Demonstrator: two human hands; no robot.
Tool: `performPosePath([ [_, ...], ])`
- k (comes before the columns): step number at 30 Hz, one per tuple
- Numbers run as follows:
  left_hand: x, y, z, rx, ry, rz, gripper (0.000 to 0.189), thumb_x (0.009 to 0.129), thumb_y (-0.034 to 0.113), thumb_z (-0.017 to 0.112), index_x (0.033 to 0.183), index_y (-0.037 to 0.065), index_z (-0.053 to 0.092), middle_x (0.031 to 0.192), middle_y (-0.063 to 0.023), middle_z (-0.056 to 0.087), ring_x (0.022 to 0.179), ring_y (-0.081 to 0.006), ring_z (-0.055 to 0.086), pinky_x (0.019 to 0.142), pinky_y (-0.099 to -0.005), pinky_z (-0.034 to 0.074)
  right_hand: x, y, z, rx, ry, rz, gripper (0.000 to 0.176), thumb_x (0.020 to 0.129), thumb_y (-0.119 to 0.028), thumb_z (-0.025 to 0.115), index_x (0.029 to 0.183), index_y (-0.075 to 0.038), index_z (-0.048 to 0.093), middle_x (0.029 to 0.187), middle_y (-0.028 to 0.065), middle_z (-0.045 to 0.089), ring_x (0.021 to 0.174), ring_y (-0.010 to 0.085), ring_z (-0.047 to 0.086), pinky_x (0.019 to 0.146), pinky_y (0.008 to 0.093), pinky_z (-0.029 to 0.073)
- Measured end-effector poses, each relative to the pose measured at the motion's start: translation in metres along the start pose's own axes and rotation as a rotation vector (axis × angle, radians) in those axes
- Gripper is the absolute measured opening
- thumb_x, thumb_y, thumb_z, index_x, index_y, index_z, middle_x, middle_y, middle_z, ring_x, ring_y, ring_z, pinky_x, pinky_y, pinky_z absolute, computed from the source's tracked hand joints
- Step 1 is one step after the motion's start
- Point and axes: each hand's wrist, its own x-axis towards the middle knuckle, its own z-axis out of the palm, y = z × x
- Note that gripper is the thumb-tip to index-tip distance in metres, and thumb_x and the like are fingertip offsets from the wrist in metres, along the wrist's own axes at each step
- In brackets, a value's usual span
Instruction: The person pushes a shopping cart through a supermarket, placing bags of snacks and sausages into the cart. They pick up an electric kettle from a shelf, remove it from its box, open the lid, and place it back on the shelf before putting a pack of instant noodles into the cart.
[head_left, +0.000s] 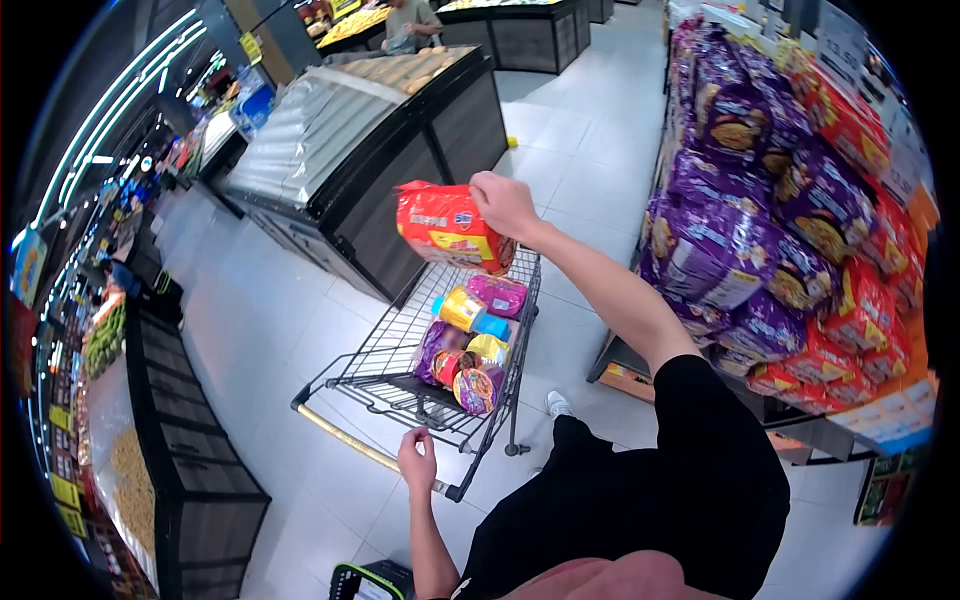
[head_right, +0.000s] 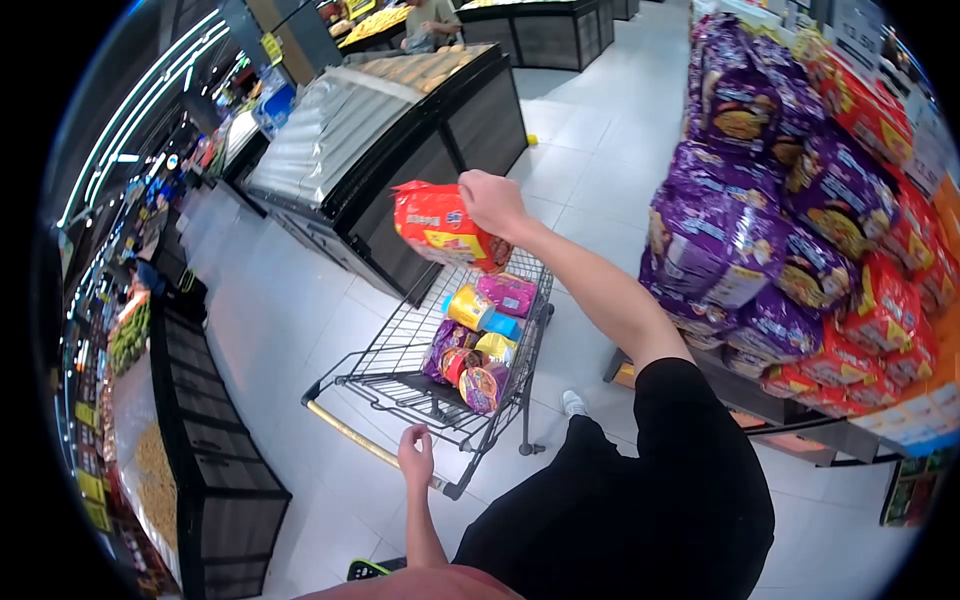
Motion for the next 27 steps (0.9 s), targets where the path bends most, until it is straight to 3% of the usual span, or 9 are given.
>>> performPosePath([
  [2,0.003,0.024,-0.006,-0.319,0.047,-0.007,0.041,0.087,0.001,0.059,0.127,0.003,0.049,0.125,-0.0111,0.053,0.107,-0.0194,0.056,0.088,-0.0331,0.047,-0.005,-0.05,-0.054,0.071,0.093,-0.079,0.016,0.09,-0.02,0.053,0.086,-0.006,0.061,0.086,0.013,0.065,0.08,0.0343,0.064,0.067,0.0433,0.051],
  [5,0.02,0.09,-0.011,-0.699,-0.025,0.146,0.07,0.088,0.0,0.056,0.149,0.007,0.022,0.143,-0.0155,0.036,0.127,-0.0263,0.046,0.099,-0.0382,0.045,-0.014,-0.11,-0.127,0.102,0.1,-0.131,0.014,0.088,-0.019,0.054,0.085,-0.007,0.061,0.082,0.0122,0.065,0.08,0.0341,0.064,0.067,0.0427,0.051],
  [7,0.016,0.144,-0.01,-1.061,-0.156,0.211,0.096,0.088,0.018,0.067,0.154,0.013,-0.002,0.155,-0.0187,0.017,0.139,-0.0357,0.032,0.107,-0.0499,0.041,-0.032,-0.134,-0.166,0.075,0.085,-0.147,0.013,0.087,-0.018,0.054,0.083,-0.007,0.061,0.081,0.0119,0.065,0.079,0.034,0.064,0.067,0.0427,0.051],
  [9,-0.007,0.187,-0.001,-1.13,-0.221,0.325,0.105,0.085,0.04,0.072,0.154,0.019,-0.005,0.155,-0.0173,0.015,0.14,-0.0374,0.029,0.103,-0.0585,0.043,-0.059,-0.149,-0.196,0.048,0.065,-0.166,0.013,0.086,-0.018,0.054,0.082,-0.007,0.061,0.08,0.0115,0.065,0.079,0.0338,0.064,0.066,0.0426,0.051],
  [11,-0.034,0.194,0.01,-1.166,-0.391,0.292,0.133,0.069,0.055,0.083,0.152,0.024,-0.017,0.157,-0.0129,0.009,0.142,-0.0342,0.024,0.111,-0.0561,0.034,-0.087,-0.155,-0.22,0.046,-0.137,-0.212,0.013,0.085,-0.017,0.057,0.084,-0.005,0.062,0.081,0.0125,0.065,0.077,0.0331,0.064,0.066,0.0399,0.051],
  [18,-0.109,0.217,0.072,-1.311,-0.692,0.049,0.109,0.074,0.026,0.086,0.15,0.012,0.009,0.147,-0.0128,0.032,0.135,-0.0295,0.037,0.11,-0.0507,0.036,-0.16,-0.15,-0.306,-0.012,-0.227,-0.122,0.01,0.084,-0.015,0.059,0.082,-0.006,0.063,0.076,0.0113,0.064,0.073,0.031,0.065,0.064,0.0393,0.05],
  [21,-0.115,0.27,0.086,-1.206,-0.483,0.008,0.064,0.086,-0.002,0.061,0.141,0.002,0.028,0.134,-0.0135,0.047,0.119,-0.0227,0.05,0.102,-0.0369,0.042,-0.177,-0.145,-0.359,-0.012,-0.123,-0.182,0.009,0.084,-0.013,0.059,0.083,-0.005,0.062,0.076,0.0101,0.064,0.073,0.0308,0.065,0.064,0.0386,0.051],
  [25,-0.132,0.373,0.105,-1.11,-0.396,0.142,0.06,0.086,-0.008,0.055,0.139,0.001,0.029,0.133,-0.0137,0.048,0.119,-0.021,0.051,0.104,-0.0365,0.041,-0.184,-0.127,-0.451,0.036,0.018,-0.136,0.015,0.086,-0.015,0.06,0.094,-0.003,0.063,0.086,0.0116,0.063,0.081,0.03,0.064,0.071,0.0368,0.051],
  [27,-0.14,0.426,0.121,-1.165,-0.282,0.24,0.063,0.082,-0.012,0.059,0.137,0.002,0.031,0.132,-0.0142,0.049,0.119,-0.0219,0.052,0.104,-0.0385,0.041,-0.194,-0.122,-0.505,0.096,0.061,-0.142,0.032,0.086,-0.016,0.061,0.115,-0.004,0.059,0.102,0.0134,0.06,0.094,0.0282,0.062,0.082,0.0365,0.05],
])
